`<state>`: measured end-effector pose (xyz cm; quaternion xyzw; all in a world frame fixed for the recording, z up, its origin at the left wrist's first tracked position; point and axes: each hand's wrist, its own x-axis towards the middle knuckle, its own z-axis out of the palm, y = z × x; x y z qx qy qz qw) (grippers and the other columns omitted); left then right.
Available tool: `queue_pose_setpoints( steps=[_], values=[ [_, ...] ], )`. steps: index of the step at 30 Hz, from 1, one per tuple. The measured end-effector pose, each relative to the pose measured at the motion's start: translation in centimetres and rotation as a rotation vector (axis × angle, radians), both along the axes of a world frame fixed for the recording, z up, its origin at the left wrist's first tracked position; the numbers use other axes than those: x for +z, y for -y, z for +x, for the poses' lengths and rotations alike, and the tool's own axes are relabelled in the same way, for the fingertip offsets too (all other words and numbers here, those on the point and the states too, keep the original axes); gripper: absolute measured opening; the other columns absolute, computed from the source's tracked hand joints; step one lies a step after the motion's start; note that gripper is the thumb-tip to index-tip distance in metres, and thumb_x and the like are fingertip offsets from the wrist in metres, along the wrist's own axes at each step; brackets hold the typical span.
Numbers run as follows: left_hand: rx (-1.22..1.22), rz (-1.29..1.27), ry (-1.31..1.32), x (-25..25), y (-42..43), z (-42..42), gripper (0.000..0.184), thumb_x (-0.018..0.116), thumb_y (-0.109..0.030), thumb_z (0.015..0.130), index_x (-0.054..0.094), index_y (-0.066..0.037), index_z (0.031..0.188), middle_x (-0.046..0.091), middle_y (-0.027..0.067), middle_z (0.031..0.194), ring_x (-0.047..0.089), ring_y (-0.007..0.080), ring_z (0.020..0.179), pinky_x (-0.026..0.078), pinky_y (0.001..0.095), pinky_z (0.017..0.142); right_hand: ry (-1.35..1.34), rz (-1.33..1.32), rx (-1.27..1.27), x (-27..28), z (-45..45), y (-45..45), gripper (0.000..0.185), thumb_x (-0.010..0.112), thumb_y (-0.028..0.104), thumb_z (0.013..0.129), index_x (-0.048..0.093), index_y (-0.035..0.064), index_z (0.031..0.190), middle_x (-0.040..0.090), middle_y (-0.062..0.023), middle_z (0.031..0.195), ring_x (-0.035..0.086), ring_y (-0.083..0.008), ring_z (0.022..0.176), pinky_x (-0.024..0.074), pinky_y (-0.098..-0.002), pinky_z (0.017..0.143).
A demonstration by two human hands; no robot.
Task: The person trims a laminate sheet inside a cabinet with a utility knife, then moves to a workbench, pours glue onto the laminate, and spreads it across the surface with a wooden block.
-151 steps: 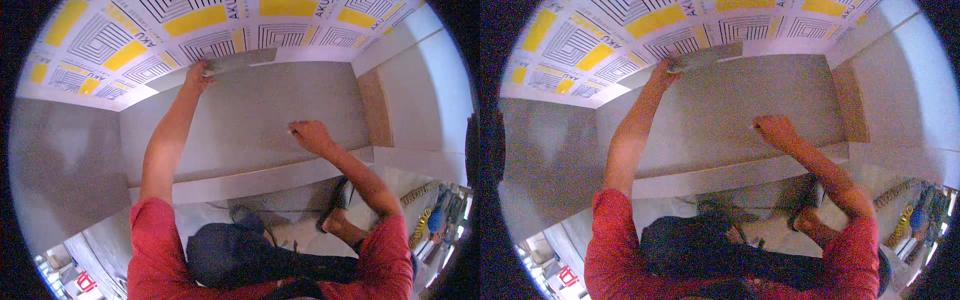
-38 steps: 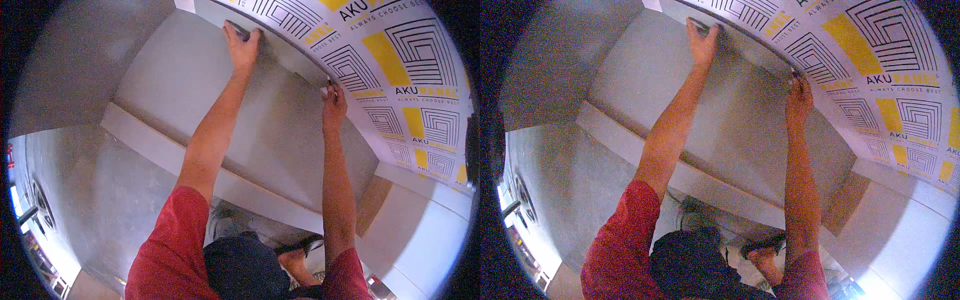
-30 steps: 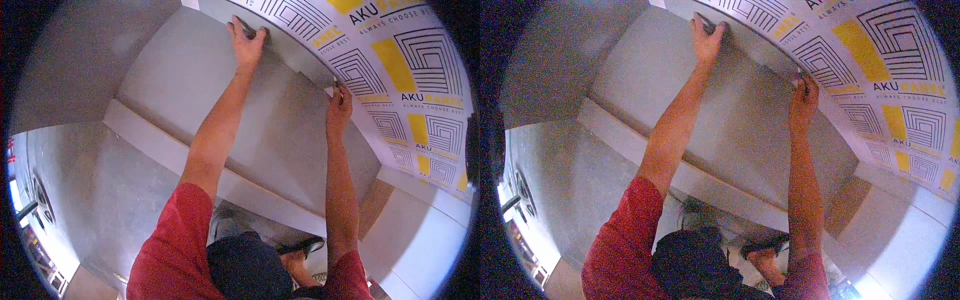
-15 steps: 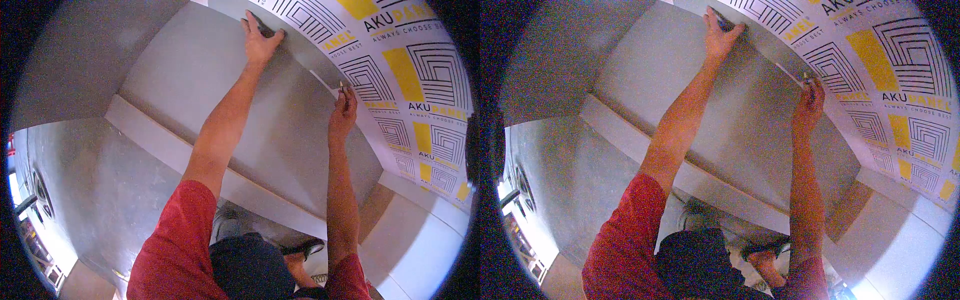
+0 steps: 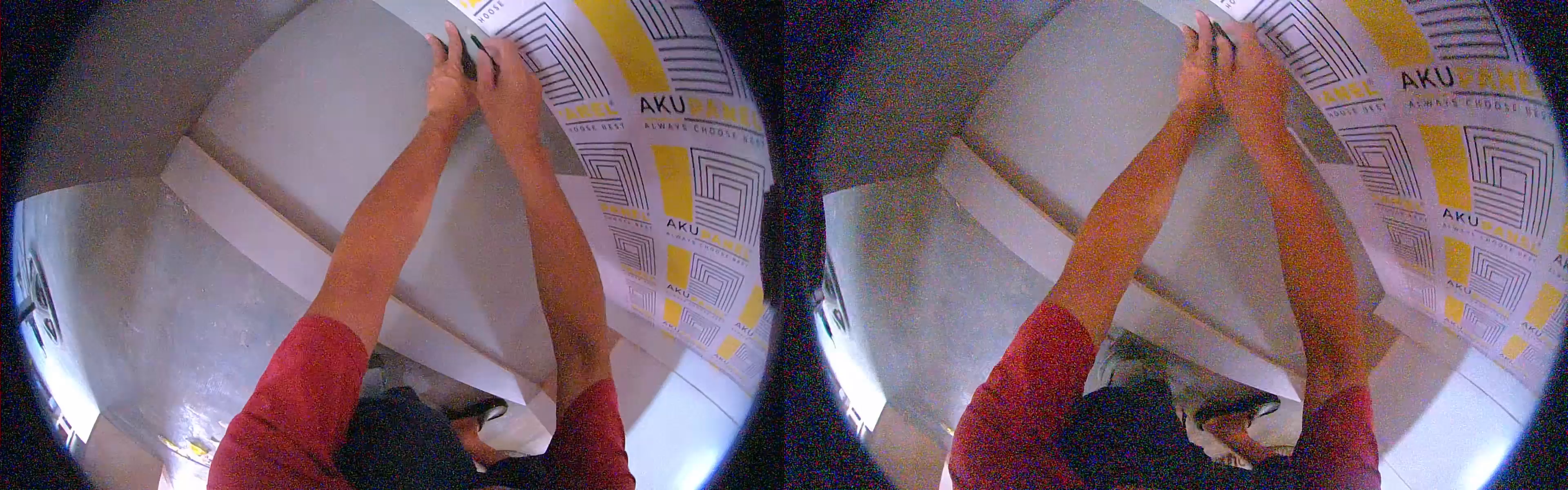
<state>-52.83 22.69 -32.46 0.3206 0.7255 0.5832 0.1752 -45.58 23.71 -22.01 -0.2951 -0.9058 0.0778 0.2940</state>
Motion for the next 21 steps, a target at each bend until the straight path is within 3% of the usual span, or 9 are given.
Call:
queue_pose_setpoints(
  steps=[1, 2, 4, 7, 10, 13, 16, 19, 21],
  values=[
    [0.003, 0.016, 0.012, -0.3, -0.3, 0.0, 0.108, 0.073, -0.048, 0.086, 0.01, -0.013, 0.166, 0.014, 0.0386, 0.163, 0.043, 0.0496, 0.142, 0.048, 0.0463, 0.11, 0.07, 0.067, 0.001, 0.4, -1.7, -0.4, 0.023, 0.063, 0.022, 0.098, 0.065, 0.0064, 0.114, 0.072, -0.0208, 0.096, 0.071, -0.041, 0.088, 0.0557, -0.0482, 0.077],
    [0.075, -0.167, -0.519, -0.8, -0.9, -0.1, 0.093, 0.066, -0.045, 0.093, 0.016, -0.014, 0.165, 0.015, 0.0357, 0.165, 0.037, 0.0476, 0.146, 0.049, 0.0459, 0.11, 0.08, 0.071, 0.007, 0.5, -3.3, -1.1, 0.023, 0.063, 0.022, 0.098, 0.065, 0.0064, 0.114, 0.072, -0.0208, 0.096, 0.071, -0.041, 0.088, 0.0557, -0.0482, 0.077],
    [0.152, -0.357, -1.042, 0.1, -0.1, -0.6, 0.079, 0.059, -0.042, 0.099, 0.023, -0.016, 0.164, 0.016, 0.0329, 0.166, 0.031, 0.0455, 0.15, 0.05, 0.0454, 0.109, -0.009, 0.264, 0.148, 0.4, -6.2, -2.0, 0.022, 0.068, 0.026, 0.093, 0.066, 0.0076, 0.106, 0.072, -0.0214, 0.091, 0.069, -0.0436, 0.083, 0.0557, -0.0515, 0.075],
    [-0.324, -0.38, -0.323, 3.0, 2.0, -1.4, 0.063, 0.051, -0.038, 0.104, 0.032, -0.018, 0.161, 0.017, 0.029, 0.167, 0.022, 0.0414, 0.155, 0.051, 0.046, 0.107, -0.061, 0.384, 0.136, 0.0, -9.9, -2.5, 0.016, 0.066, 0.017, 0.095, 0.067, 0.0019, 0.1, 0.067, -0.0227, 0.075, 0.069, -0.0395, 0.071, 0.0546, -0.0503, 0.071],
    [-0.232, -0.09, 0.144, 0.8, 1.0, -0.8, 0.067, 0.055, -0.041, 0.102, 0.033, -0.018, 0.161, 0.016, 0.0288, 0.167, 0.021, 0.0379, 0.156, 0.051, 0.0464, 0.108, 0.116, 0.347, 0.054, 0.6, -12.2, -2.5, 0.013, 0.066, 0.017, 0.095, 0.066, 0.0035, 0.097, 0.068, -0.021, 0.073, 0.069, -0.04, 0.071, 0.054, -0.0501, 0.069],
    [-0.23, -0.052, 0.268, 0.6, 1.0, -0.6, 0.075, 0.059, -0.044, 0.099, 0.029, -0.018, 0.162, 0.013, 0.0288, 0.168, 0.03, 0.0401, 0.152, 0.051, 0.0456, 0.108, 0.135, 0.231, 0.061, 0.7, -13.6, -3.0, 0.012, 0.066, 0.016, 0.094, 0.066, 0.0037, 0.096, 0.068, -0.0204, 0.071, 0.07, -0.0394, 0.07, 0.0538, -0.0505, 0.066],
    [-0.081, 0.238, 0.286, -2.6, -1.4, 0.3, 0.083, 0.063, -0.048, 0.095, 0.027, -0.017, 0.163, 0.008, 0.0316, 0.168, 0.045, 0.0438, 0.143, 0.052, 0.045, 0.106, 0.087, 0.33, 0.051, 0.1, -14.5, -3.1, 0.013, 0.066, 0.015, 0.094, 0.065, 0.002, 0.093, 0.069, -0.0215, 0.071, 0.071, -0.0396, 0.068, 0.0539, -0.0501, 0.063],
    [-0.154, -0.026, 0.164, 0.6, 0.9, -0.7, 0.085, 0.063, -0.048, 0.095, 0.026, -0.015, 0.163, 0.003, 0.0352, 0.166, 0.055, 0.0465, 0.131, 0.054, 0.046, 0.103, 0.163, 0.361, 0.012, -0.2, -15.2, -3.5, 0.014, 0.068, 0.015, 0.091, 0.065, 0.0012, 0.092, 0.068, -0.0213, 0.071, 0.07, -0.0401, 0.068, 0.0542, -0.0509, 0.064],
    [-0.21, -0.054, 0.33, 1.7, 1.7, -1.0, 0.084, 0.062, -0.047, 0.096, 0.026, -0.013, 0.163, 0.007, 0.0337, 0.167, 0.044, 0.0447, 0.142, 0.052, 0.0462, 0.106, 0.164, 0.393, 0.021, -0.3, -15.1, -3.4, 0.015, 0.069, 0.015, 0.09, 0.064, 0.0016, 0.09, 0.067, -0.0207, 0.068, 0.069, -0.0405, 0.065, 0.0541, -0.051, 0.063]
  ],
)
